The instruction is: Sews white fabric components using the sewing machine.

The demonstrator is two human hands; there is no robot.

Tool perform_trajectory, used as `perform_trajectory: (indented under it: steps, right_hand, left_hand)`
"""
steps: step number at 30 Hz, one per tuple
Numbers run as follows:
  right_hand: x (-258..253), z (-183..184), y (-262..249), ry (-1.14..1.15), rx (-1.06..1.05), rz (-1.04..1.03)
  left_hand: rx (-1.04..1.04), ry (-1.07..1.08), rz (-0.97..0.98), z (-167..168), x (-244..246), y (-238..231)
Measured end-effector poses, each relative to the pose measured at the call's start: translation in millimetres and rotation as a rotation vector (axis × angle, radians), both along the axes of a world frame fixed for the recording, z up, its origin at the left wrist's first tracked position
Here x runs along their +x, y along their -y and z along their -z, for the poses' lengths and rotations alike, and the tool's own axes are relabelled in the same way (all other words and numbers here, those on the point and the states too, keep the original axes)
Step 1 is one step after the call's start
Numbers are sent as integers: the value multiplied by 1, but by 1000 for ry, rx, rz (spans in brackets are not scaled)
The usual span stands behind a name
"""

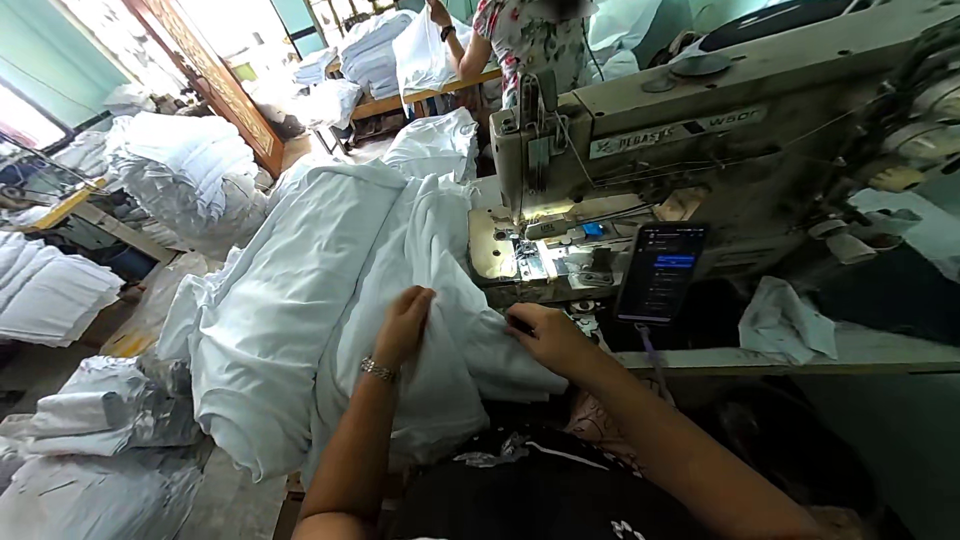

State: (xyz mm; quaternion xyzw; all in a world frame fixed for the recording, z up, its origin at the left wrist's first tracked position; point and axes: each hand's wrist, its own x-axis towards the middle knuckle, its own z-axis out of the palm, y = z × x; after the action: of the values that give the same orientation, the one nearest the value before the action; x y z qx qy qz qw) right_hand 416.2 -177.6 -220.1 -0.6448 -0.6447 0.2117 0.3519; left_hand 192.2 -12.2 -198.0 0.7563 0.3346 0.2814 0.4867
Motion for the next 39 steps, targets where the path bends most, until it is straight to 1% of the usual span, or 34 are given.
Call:
perform_trajectory:
  steps: [1,2,3,5,6,7,8,9,10,11,12,13,15,16,17,18,19,20,22,23,24,25,26,28,30,31,32,33,34,35,37,39]
  right_hand:
    - [2,-2,3,-32,-68,-42]
    - [2,-8,6,-113,-83,-98]
    - [1,-17,9,-235,-53,-155]
    - [-4,-33,17,-516,56,-208]
    - [-4,-39,19,-584,85,-205]
    - [-1,-43,18,-553,81,-203]
    - [0,-46,15,-457,55,-218]
    - [0,-49,13,-379,24,-249]
    - [-2,-54,12,-357,14,-283]
    - [-4,-62,13,-385,22,-306]
    - [-4,-69,15,-443,33,-315]
    - [-1,-75,16,-504,39,-303]
    - [8,-75,15,-590,48,-203]
    - [11,-71,14,-652,46,-161]
    - [12,-66,14,-742,42,-134]
    - [12,-59,13,-844,38,-113]
    - [12,-50,13,-952,31,-77]
    - [11,-39,12,-1047,19,-15]
    - [10,-12,12,-1139,-21,125]
    - [11,-1,14,-1150,-52,151]
    - [13,7,17,-1152,-83,147]
    - [15,12,22,-1149,-108,117]
    - [15,15,27,-1149,-121,81]
    - [14,9,34,-1161,-95,22]
    - [6,-4,34,-1175,2,4]
    - [-2,-11,31,-1172,46,4]
    - [-11,-17,28,-1142,68,6]
    - [-21,-23,24,-1106,67,-5]
    - [-30,-27,22,-1072,45,-17]
    - [-36,-29,21,-1066,26,-30]
    - [-36,-34,24,-1069,44,-70]
    - [-33,-39,32,-1007,91,-105]
  left_hand:
    - [122,-217,63,9,2,-2]
    - [229,-349,126,11,8,0]
    - [317,-379,158,7,14,5]
    - [484,-244,133,-6,21,25]
    - [558,-155,156,-12,24,33]
    - [611,-102,225,-18,27,39]
    - [638,-110,319,-23,29,44]
    - [645,-183,414,-28,31,44]
    - [641,-291,481,-33,33,40]
    - [652,-375,491,-40,35,35]
    - [693,-413,433,-52,33,32]
    - [772,-390,332,-69,30,30]
    - [1018,-218,60,-99,24,26]
    - [1097,-107,-75,-107,26,24]
    - [1136,-10,-182,-108,31,17]
    - [1134,37,-248,-101,38,6]
    - [1082,10,-250,-85,45,-8]
    - [998,-66,-212,-60,51,-21]
    - [766,-277,-124,3,57,-37]
    - [644,-386,-77,25,57,-40]
    - [548,-455,-36,31,57,-38]
    - [511,-470,-14,24,55,-31]
    - [515,-437,-22,15,50,-22]
    - [561,-254,-76,1,34,4]
    - [586,-11,-80,-2,25,46]
    - [529,86,-17,1,24,70]
    - [417,143,83,5,25,93]
    - [290,165,169,9,28,110]
    - [161,183,200,12,31,119]
    - [47,214,195,11,30,122]
    - [-96,270,200,-7,17,116]
    - [-112,311,177,-22,3,107]
